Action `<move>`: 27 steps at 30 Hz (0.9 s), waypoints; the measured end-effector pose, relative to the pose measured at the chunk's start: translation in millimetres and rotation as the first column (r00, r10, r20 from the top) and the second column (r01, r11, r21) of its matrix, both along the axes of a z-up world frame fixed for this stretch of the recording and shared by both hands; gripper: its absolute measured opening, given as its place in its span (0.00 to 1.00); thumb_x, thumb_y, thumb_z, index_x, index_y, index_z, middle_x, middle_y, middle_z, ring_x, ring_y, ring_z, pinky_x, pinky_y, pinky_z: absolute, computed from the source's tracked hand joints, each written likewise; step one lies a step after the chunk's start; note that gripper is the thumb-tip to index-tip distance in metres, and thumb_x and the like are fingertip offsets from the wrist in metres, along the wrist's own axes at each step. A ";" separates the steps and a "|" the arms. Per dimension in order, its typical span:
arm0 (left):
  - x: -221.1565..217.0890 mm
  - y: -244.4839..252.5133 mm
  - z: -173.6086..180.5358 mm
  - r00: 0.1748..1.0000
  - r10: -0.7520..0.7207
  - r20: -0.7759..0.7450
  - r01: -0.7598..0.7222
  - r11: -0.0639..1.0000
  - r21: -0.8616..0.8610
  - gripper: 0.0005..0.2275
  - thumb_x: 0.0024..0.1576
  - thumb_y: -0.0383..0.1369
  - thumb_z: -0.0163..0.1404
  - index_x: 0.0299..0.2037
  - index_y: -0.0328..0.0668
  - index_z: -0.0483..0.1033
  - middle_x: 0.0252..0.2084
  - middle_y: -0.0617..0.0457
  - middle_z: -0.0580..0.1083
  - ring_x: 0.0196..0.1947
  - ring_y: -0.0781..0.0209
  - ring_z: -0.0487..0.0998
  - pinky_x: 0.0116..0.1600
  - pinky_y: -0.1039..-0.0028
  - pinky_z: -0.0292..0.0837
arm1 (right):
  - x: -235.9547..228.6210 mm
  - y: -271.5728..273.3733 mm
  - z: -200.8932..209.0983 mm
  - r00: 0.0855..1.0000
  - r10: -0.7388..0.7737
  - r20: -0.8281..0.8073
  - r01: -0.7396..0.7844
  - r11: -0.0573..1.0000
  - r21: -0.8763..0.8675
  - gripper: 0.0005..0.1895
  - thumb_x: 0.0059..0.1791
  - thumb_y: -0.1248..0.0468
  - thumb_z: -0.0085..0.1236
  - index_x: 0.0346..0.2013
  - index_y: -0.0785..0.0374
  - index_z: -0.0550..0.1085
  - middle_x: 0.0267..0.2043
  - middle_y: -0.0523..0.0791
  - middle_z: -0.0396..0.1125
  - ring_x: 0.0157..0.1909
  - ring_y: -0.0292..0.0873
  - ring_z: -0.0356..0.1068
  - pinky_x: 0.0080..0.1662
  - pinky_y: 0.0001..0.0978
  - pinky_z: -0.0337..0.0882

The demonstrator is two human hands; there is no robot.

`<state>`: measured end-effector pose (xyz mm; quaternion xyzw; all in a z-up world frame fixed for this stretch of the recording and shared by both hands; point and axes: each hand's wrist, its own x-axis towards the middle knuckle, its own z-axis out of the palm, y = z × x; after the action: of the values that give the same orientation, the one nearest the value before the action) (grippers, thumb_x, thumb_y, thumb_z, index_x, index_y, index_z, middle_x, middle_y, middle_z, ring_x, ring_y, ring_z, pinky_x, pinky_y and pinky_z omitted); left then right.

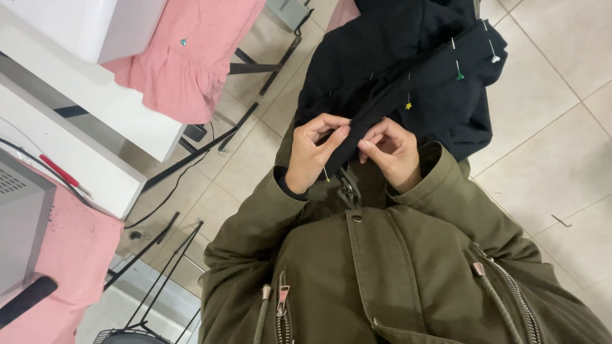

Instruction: Pinning pieces of black leather together at a sewing station.

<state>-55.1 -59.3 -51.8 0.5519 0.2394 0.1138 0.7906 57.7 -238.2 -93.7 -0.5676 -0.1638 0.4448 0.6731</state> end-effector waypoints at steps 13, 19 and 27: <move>9.4 48.1 77.3 0.969 -0.192 -0.155 0.246 0.768 0.591 0.09 0.64 0.28 0.55 0.52 0.35 0.78 0.42 0.45 0.81 0.43 0.55 0.82 0.47 0.73 0.74 | 153.6 46.3 144.9 0.048 0.435 0.899 -0.263 0.874 -0.409 0.29 0.42 0.54 0.72 0.53 0.65 0.76 0.52 0.51 0.73 0.53 0.54 0.71 0.55 0.44 0.72; 46.1 19.9 95.9 0.913 -0.121 -0.388 0.406 0.342 0.847 0.20 0.57 0.38 0.61 0.49 0.29 0.71 0.42 0.39 0.77 0.41 0.41 0.77 0.43 0.59 0.73 | 186.7 70.1 82.7 -0.156 0.674 0.722 -0.271 0.674 -0.688 0.35 0.39 0.40 0.72 0.49 0.62 0.77 0.47 0.47 0.72 0.48 0.52 0.72 0.52 0.45 0.73; 56.2 2.9 51.0 0.974 0.048 -0.222 0.168 0.506 0.846 0.25 0.57 0.38 0.63 0.55 0.33 0.64 0.43 0.37 0.78 0.36 0.41 0.80 0.37 0.61 0.75 | 184.5 44.0 90.8 -0.027 0.575 0.818 -0.415 0.738 -0.532 0.31 0.41 0.49 0.70 0.50 0.66 0.75 0.42 0.48 0.68 0.45 0.52 0.73 0.47 0.42 0.75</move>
<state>1.1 -56.4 -0.8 0.8879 0.2166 0.1290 0.3848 242.2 -194.2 -2.9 -0.6557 -0.7060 0.2063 0.1708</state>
